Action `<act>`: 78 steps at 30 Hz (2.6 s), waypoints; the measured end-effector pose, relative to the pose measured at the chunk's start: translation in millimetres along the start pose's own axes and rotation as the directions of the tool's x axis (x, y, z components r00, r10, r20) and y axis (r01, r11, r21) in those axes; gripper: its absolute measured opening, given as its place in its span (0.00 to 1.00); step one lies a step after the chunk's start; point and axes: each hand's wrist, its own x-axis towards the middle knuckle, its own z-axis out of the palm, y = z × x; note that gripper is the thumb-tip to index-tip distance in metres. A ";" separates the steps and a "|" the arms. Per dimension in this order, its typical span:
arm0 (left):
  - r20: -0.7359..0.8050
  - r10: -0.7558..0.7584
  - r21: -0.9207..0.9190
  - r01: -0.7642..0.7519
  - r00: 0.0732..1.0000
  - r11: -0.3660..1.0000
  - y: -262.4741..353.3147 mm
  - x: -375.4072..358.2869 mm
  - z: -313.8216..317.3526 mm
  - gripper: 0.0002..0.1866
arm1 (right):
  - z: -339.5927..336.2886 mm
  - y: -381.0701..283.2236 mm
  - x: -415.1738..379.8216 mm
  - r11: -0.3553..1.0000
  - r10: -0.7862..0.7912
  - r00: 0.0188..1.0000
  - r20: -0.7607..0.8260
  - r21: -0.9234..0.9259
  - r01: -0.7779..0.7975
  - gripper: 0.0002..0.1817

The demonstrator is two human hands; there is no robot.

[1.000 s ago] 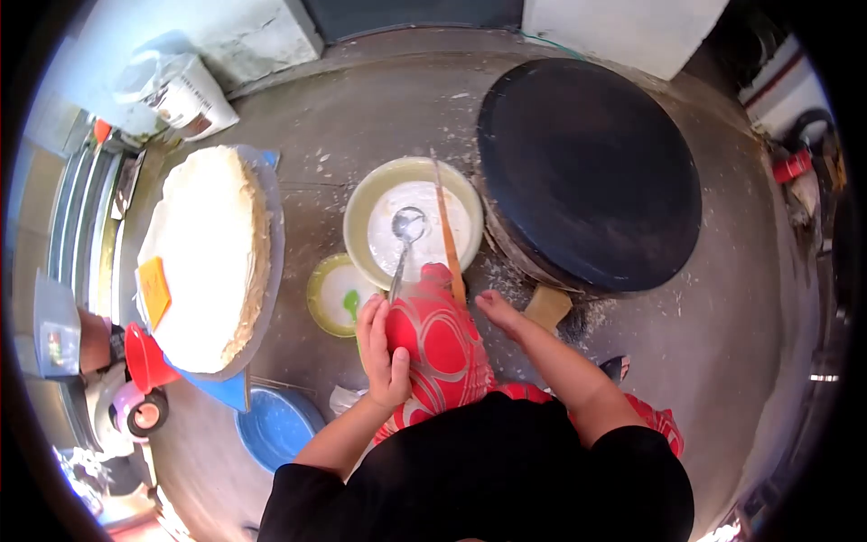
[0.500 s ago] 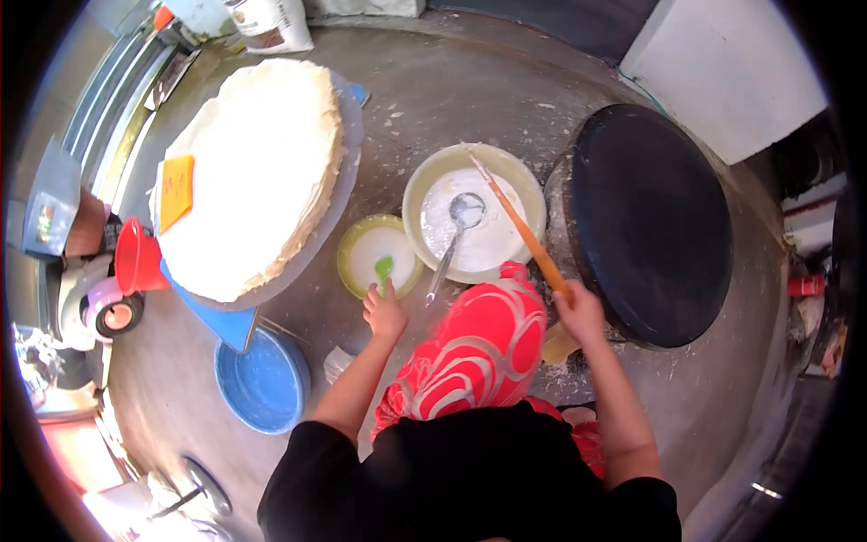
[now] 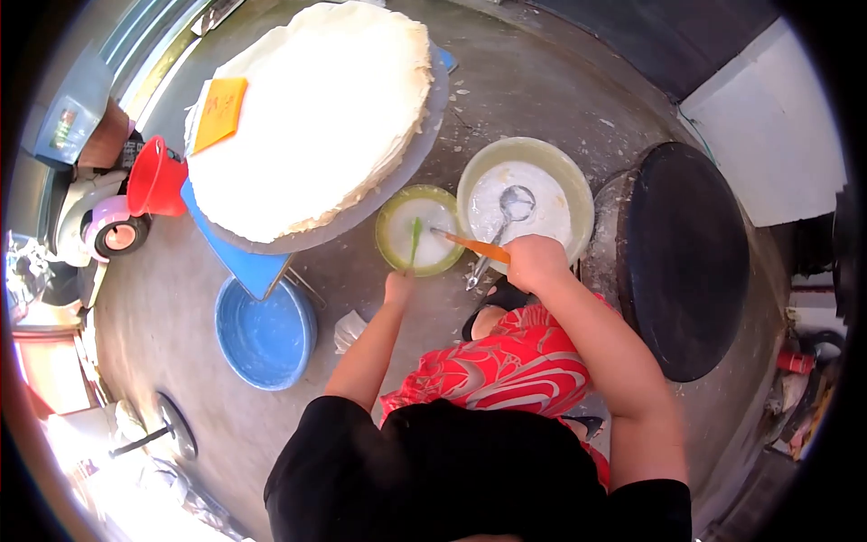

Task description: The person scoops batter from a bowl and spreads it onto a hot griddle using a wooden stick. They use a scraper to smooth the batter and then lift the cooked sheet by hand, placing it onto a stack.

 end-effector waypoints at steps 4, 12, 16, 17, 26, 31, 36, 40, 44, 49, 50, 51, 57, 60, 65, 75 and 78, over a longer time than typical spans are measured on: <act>0.062 0.416 0.168 -0.421 0.907 0.892 -1.5 -55.5 -12.9 0.15 | 26.7 -6.2 20.1 0.974 0.069 0.997 -0.016 0.215 -0.064 0.14; -0.034 0.278 0.298 -0.256 0.960 0.920 37.9 -29.5 -12.7 0.16 | 47.2 7.7 25.1 0.927 0.149 0.986 0.071 0.338 -0.164 0.18; -0.160 0.122 0.199 -0.089 0.979 0.976 38.3 -10.2 -20.8 0.15 | 45.0 4.7 14.7 0.947 0.107 0.994 -0.003 0.304 -0.101 0.18; -0.129 0.126 0.225 -0.095 0.984 0.970 37.3 -13.7 -23.4 0.15 | 42.9 1.0 10.8 0.981 0.042 0.999 -0.015 0.192 -0.038 0.18; -0.039 0.216 0.190 -0.205 0.976 0.960 52.4 -38.0 -15.7 0.16 | 58.1 -4.4 13.5 0.997 -0.057 0.989 -0.133 -0.053 0.051 0.17; -0.101 0.040 0.206 -0.019 0.994 0.978 47.2 -17.4 -16.6 0.15 | 51.4 3.2 10.2 0.992 -0.049 0.994 -0.099 0.107 0.060 0.17; 0.012 0.318 0.163 -0.316 0.948 0.935 33.2 -56.7 -0.6 0.16 | 54.6 -2.4 25.9 0.796 0.095 0.967 0.236 0.565 -0.216 0.19; -0.133 0.152 0.177 -0.128 0.979 0.976 44.4 -38.8 -4.0 0.15 | 48.5 5.4 22.0 0.762 0.154 0.948 0.279 0.577 -0.294 0.19; -0.138 0.038 0.298 0.005 0.990 0.954 41.5 -19.8 -8.2 0.15 | 26.4 20.4 -5.4 0.915 0.132 0.990 0.042 0.380 -0.138 0.18; -0.106 0.065 0.515 -0.001 0.992 0.857 67.8 -44.2 -26.4 0.14 | 10.7 23.3 -30.0 0.954 0.108 0.991 -0.083 0.290 -0.079 0.17; -0.090 0.083 0.581 -0.016 0.992 0.814 71.8 -48.3 -30.8 0.13 | 21.8 24.1 -28.7 0.962 0.024 0.996 -0.081 0.272 -0.001 0.17; -0.090 0.084 0.583 -0.016 0.992 0.812 75.3 -53.0 -35.3 0.13 | 27.6 22.8 -27.4 0.964 -0.062 0.995 -0.076 0.254 0.079 0.16; -0.067 0.253 0.667 -0.145 0.965 0.731 55.8 -70.7 -49.1 0.13 | 43.4 8.1 -5.5 0.993 -0.015 0.984 -0.178 0.109 0.035 0.18; -0.115 0.213 0.561 -0.113 0.970 0.820 51.8 -86.1 -48.1 0.12 | 45.1 1.8 -5.2 1.000 -0.004 0.981 -0.196 -0.012 0.002 0.16; 0.047 0.333 0.096 -0.336 0.942 0.937 -3.3 -54.4 -15.1 0.13 | 29.0 -1.1 -19.1 0.974 -0.167 0.950 -0.263 -0.195 0.117 0.16; -0.026 0.059 0.391 -0.044 0.998 0.919 43.9 -42.4 -11.1 0.19 | -1.1 51.0 -69.1 1.000 0.021 0.957 -0.290 -0.011 -0.026 0.22; -0.220 0.766 0.845 -0.274 0.604 0.458 54.3 -52.5 15.5 0.20 | -2.8 62.7 -79.3 0.994 0.101 0.937 -0.334 0.080 -0.079 0.21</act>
